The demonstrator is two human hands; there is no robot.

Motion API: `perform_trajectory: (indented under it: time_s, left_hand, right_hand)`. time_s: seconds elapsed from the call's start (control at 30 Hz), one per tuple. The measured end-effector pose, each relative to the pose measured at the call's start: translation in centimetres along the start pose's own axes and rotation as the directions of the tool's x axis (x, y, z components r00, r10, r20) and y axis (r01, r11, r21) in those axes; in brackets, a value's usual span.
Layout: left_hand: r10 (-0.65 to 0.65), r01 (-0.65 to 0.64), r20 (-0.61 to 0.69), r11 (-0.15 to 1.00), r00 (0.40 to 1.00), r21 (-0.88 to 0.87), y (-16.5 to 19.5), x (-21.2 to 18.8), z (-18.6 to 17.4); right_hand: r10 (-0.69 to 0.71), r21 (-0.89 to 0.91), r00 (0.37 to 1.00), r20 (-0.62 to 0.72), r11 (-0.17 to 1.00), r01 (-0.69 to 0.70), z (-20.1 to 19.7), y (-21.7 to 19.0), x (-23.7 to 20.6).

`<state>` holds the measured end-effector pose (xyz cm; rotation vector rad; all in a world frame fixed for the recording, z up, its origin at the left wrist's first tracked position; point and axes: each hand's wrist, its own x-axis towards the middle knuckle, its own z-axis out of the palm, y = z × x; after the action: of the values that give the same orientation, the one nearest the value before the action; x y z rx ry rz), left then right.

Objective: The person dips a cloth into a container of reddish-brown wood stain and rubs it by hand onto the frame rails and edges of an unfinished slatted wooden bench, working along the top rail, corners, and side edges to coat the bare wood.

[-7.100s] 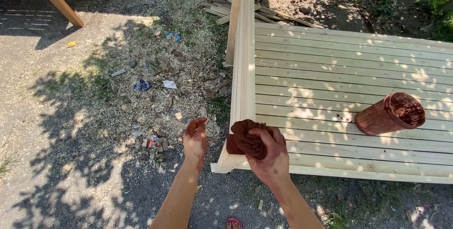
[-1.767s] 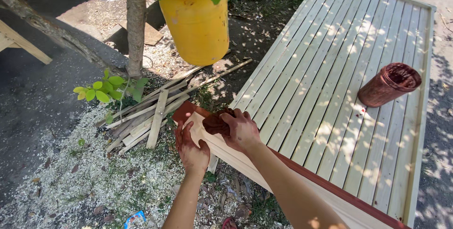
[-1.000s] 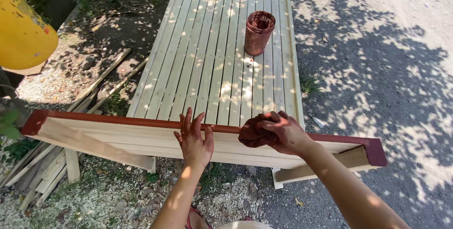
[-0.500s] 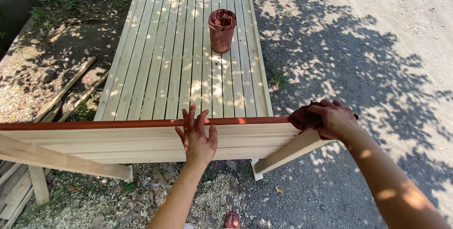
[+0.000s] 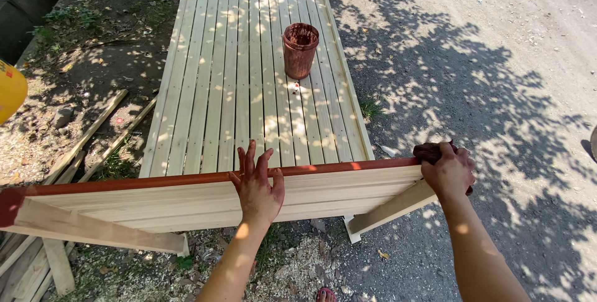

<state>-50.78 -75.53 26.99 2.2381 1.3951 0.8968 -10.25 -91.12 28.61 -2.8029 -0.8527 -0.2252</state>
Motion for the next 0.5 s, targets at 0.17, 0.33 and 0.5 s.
perform_trajectory:
  time_s: [0.17,0.33,0.5]
  left_hand:
    - [-0.044,0.044,0.011,0.999,0.999,-0.005,-7.5,1.1,-5.4]
    - [-0.145,0.143,0.055,0.989,0.988,0.032,-14.5,1.7,-11.1]
    - [-0.163,0.165,-0.034,0.982,0.986,0.092,-22.2,0.5,-17.3]
  right_hand:
    - [-0.008,0.082,0.996,0.084,0.997,0.001,0.1,-8.3,-5.6]
    - [-0.213,0.201,0.977,0.001,0.957,0.209,-0.3,-22.0,-15.0]
    - [-0.406,0.251,0.911,0.072,0.891,0.378,-0.6,-37.2,-23.8]
